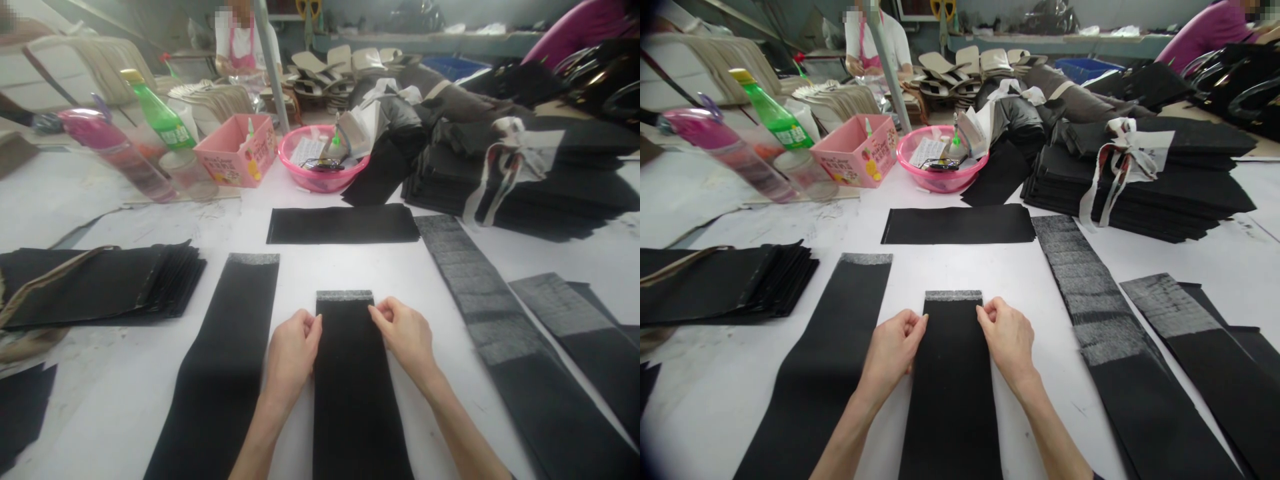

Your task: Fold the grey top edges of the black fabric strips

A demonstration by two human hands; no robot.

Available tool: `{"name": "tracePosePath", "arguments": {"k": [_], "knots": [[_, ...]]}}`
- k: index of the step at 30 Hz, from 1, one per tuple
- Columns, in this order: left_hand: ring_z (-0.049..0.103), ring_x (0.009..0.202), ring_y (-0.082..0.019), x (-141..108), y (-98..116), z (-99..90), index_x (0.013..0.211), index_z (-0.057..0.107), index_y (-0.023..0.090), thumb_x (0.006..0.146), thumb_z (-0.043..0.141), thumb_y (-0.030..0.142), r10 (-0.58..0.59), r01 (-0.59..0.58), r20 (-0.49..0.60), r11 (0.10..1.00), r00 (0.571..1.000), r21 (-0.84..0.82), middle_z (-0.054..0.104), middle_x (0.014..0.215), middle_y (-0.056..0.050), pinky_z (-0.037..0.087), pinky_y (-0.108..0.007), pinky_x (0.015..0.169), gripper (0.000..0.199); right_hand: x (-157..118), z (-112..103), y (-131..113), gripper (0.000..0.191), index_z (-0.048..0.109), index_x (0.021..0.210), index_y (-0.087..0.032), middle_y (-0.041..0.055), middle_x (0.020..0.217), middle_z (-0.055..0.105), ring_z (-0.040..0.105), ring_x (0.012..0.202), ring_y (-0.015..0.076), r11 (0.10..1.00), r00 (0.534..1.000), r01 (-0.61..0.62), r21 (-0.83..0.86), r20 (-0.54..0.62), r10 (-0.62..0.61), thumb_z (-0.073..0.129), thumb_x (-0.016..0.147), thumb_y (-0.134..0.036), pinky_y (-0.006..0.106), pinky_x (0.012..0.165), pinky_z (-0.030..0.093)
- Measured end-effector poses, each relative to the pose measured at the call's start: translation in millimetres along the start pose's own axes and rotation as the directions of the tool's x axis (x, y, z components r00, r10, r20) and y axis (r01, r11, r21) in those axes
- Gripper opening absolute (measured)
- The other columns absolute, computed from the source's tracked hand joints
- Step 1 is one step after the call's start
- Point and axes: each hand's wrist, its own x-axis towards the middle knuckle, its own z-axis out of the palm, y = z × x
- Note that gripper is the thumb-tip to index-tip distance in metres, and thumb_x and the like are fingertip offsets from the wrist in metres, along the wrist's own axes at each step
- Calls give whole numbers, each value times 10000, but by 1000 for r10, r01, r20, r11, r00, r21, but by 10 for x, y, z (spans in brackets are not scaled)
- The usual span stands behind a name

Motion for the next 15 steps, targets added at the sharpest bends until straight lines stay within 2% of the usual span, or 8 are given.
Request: {"name": "tracePosePath", "arguments": {"k": [15], "knots": [[510,450,-118,-11,19,-12,645,500,218,898,420,463,-13,10,27,997,1000,80,574,496,48,261,-219,481,361,1,1,-5,214,601,708,-246,-51,614,639,584,627,157,1000,1000,2,31,-19,-1,558,855,-395,252,556,271]]}}
